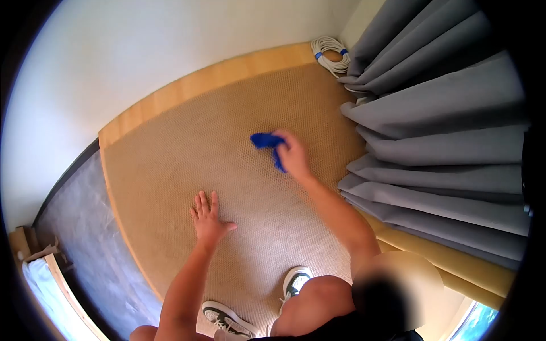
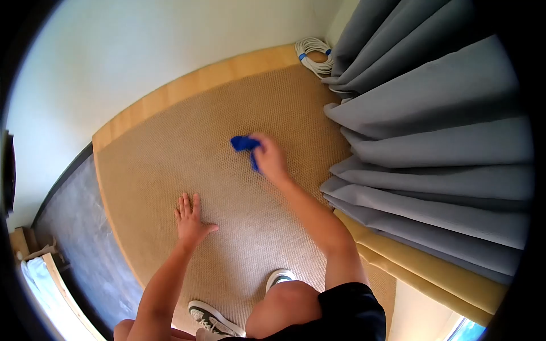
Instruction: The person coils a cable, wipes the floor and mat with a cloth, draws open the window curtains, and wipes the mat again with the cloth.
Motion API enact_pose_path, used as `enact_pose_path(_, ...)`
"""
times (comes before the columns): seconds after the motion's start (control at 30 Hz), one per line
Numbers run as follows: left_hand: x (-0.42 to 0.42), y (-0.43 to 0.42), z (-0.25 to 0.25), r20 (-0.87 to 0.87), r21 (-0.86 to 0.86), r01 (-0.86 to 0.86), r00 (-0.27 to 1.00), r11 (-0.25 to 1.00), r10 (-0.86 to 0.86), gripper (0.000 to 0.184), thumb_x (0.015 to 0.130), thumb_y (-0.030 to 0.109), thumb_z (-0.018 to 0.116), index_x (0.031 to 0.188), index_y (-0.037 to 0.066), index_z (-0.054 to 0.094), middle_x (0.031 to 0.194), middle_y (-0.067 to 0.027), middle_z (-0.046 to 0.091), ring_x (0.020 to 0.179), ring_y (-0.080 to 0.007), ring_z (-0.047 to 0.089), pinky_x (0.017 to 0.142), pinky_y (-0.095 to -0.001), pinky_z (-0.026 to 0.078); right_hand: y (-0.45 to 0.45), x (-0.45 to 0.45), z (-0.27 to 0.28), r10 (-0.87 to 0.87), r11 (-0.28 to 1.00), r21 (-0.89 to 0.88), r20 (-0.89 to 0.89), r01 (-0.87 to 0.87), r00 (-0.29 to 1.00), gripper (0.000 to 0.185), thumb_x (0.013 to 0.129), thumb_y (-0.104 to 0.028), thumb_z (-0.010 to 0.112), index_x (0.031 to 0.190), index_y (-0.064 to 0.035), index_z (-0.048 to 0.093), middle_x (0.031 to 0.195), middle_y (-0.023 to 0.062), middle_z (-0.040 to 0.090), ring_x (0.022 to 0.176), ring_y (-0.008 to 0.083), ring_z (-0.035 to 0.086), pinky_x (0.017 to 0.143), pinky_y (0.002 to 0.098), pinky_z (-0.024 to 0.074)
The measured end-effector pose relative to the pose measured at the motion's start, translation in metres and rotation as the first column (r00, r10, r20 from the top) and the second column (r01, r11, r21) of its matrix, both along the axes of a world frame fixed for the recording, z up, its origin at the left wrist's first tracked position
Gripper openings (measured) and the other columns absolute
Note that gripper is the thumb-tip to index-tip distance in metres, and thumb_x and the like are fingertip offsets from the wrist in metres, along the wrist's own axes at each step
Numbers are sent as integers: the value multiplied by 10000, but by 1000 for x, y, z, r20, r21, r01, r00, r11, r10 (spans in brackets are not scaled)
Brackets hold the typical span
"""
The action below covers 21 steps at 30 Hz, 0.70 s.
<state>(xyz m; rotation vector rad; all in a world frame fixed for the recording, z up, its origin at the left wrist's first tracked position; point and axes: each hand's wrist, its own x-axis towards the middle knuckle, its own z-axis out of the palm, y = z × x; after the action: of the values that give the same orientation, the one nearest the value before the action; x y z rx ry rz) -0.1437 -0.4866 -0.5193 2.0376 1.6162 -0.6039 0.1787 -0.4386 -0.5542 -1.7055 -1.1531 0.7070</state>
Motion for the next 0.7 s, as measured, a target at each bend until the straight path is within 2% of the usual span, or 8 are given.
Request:
enact_pose_path(0.03,-1,0,1,22,3,-2,1000,1000,2,1318,666,552,872,1650,207,65,1711,-165,-31,1584,-331,-18,1268,-528,56,5,17,18,-183,976,-137,-101,169,978,330,905,-18,565,1216,-36,673,1198,148,695,1153,305,648,1036,380,477)
enact_pose_path(0.07,0,1,2,18,2,-11,1000,1000,11,1318,666,552,872,1650,207,65,1711,-165,-31,1584,-331,-18,1268,-528,56,13,39,13,-325,944,75,32,322,945,324,952,-72,560,1257,-39,663,1180,183,701,1113,324,666,1012,388,489)
enact_pose_path(0.13,1,2,4,28,2,-12,1000,1000,11,1346,637,510,906,1647,169,84,1704,-194,-4,1580,-352,-8,1269,-526,72,27,87,16,-445,889,11,246,457,861,417,945,-187,633,1337,-46,612,1364,186,615,1268,352,575,1074,414,443)
enact_pose_path(0.23,-1,1,1,38,16,-8,999,1000,7,1351,634,516,905,1647,173,79,1704,-196,4,1580,-352,-4,1269,-529,67,51,130,-44,-226,962,28,641,272,733,477,961,-253,638,1393,-62,568,1444,191,551,1332,385,507,1132,462,377)
enact_pose_path(0.33,-4,0,-2,55,21,-9,998,1000,8,1357,633,523,903,1648,178,70,1704,-196,5,1579,-356,-2,1269,-532,66,51,110,-53,-221,943,-7,735,333,641,478,975,-276,624,1404,-74,562,1440,191,548,1349,397,481,1153,494,342)
enact_pose_path(0.5,-5,-1,-2,63,34,-1,998,999,-1,1363,637,543,895,1648,181,56,1704,-195,2,1578,-363,-7,1268,-538,64,33,51,-59,-224,973,184,640,136,735,376,922,-143,594,1280,-37,636,1298,177,641,1215,361,572,1057,440,436)
enact_pose_path(0.6,-2,0,2,40,15,9,999,1000,-10,1364,640,549,892,1649,183,50,1704,-195,-6,1577,-366,-14,1267,-540,62,25,-52,-34,44,998,25,346,-56,937,281,966,-138,485,1071,-11,712,1103,199,688,1056,372,626,952,464,478)
enact_pose_path(0.7,-2,-1,-2,22,17,18,1000,1000,-18,1364,640,558,889,1650,188,49,1705,-192,-14,1578,-365,-21,1266,-538,58,-4,-141,-28,371,910,96,249,-404,895,355,868,10,616,1212,-43,683,1265,154,667,1181,358,608,1042,434,464)
